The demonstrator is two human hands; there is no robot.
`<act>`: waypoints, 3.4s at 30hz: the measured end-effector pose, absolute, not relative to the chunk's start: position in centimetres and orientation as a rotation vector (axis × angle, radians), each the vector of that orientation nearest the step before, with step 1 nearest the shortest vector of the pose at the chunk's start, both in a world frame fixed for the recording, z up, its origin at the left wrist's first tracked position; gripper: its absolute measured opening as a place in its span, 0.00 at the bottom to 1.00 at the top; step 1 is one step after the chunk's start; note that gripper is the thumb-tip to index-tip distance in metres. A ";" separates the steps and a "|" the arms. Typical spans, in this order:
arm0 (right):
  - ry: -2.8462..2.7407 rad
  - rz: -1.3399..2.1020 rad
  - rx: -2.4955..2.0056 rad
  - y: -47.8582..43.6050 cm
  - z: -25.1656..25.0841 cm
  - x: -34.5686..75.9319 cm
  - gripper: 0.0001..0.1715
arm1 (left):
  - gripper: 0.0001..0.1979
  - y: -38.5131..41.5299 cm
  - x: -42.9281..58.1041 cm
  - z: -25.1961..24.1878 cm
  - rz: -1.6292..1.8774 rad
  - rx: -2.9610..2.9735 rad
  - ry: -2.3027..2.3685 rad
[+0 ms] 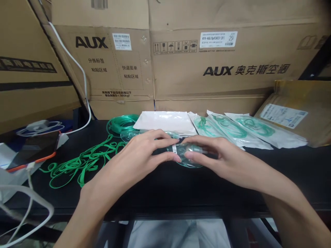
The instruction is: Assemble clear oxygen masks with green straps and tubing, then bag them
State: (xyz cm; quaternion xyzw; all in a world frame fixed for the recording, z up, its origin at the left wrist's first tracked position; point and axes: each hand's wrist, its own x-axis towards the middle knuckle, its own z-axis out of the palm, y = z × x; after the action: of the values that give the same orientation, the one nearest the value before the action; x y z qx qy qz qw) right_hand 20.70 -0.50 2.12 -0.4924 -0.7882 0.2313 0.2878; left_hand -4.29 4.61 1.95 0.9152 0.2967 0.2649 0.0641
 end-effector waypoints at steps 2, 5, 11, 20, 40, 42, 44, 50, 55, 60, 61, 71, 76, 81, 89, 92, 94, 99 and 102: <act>-2.102 0.600 -1.282 -0.5 2.3 20.8 0.25 | 0.15 4.6 -4.2 2.0 0.809 2.750 0.881; -2.065 0.577 -1.271 -0.6 2.3 20.9 0.24 | 0.17 4.6 -4.1 1.9 0.865 2.753 0.843; -1.977 0.612 -1.198 -0.7 2.3 20.8 0.20 | 0.14 4.4 -4.2 2.0 0.951 2.757 0.795; -1.991 0.517 -1.149 -0.9 2.5 20.5 0.18 | 0.15 5.1 -4.1 1.5 0.977 2.648 0.728; -1.585 0.728 -0.962 0.1 1.2 18.8 0.15 | 0.08 4.6 -2.2 2.0 1.135 1.968 0.624; -1.517 0.898 -0.997 0.2 1.4 19.0 0.16 | 0.08 4.6 -2.2 1.9 1.128 1.986 0.633; -1.457 1.011 -0.988 0.1 1.5 19.0 0.17 | 0.08 4.6 -2.0 1.7 1.147 2.002 0.637; -1.316 1.113 -0.889 0.0 1.7 18.7 0.14 | 0.09 4.8 -1.8 1.1 1.290 2.024 0.703; -1.275 1.112 -0.842 -0.1 1.5 18.6 0.14 | 0.11 4.7 -1.6 1.0 1.293 2.018 0.690; -1.293 1.085 -0.823 -0.3 1.5 18.5 0.11 | 0.08 4.5 -1.5 1.2 1.312 1.995 0.685; -1.307 1.069 -0.830 -0.3 1.5 18.4 0.10 | 0.07 4.4 -1.5 1.2 1.315 1.990 0.695; -1.393 0.966 -0.890 -0.3 1.3 18.8 0.09 | 0.04 4.2 -1.3 1.2 1.285 2.046 0.721; -1.431 1.002 -0.907 -0.2 1.5 19.2 0.09 | 0.04 3.9 -1.1 1.3 1.235 2.082 0.741; -1.450 1.044 -0.899 -0.1 1.4 19.5 0.08 | 0.05 3.6 -0.9 1.3 1.220 2.127 0.776; -1.504 0.989 -0.906 -0.3 1.5 19.7 0.07 | 0.03 3.9 -1.2 1.5 1.187 2.127 0.753; -1.550 0.873 -0.967 -0.5 1.8 19.6 0.05 | 0.04 4.0 -1.4 1.5 1.186 2.109 0.754; -1.586 0.805 -1.005 -0.7 1.9 19.7 0.04 | 0.04 3.9 -1.4 1.5 1.189 2.109 0.751; -1.658 0.793 -1.058 -0.9 2.2 20.5 0.03 | 0.06 3.6 -1.0 1.4 1.151 2.163 0.739; -1.661 0.839 -1.064 -0.9 2.2 20.7 0.04 | 0.06 3.4 -0.9 1.5 1.124 2.186 0.749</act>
State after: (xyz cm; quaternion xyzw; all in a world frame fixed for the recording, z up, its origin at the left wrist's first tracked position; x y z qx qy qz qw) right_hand 20.72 -0.90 2.21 -0.4357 -0.6805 0.3436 0.4786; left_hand -0.91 3.38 1.54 0.8161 0.2797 0.4197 0.2821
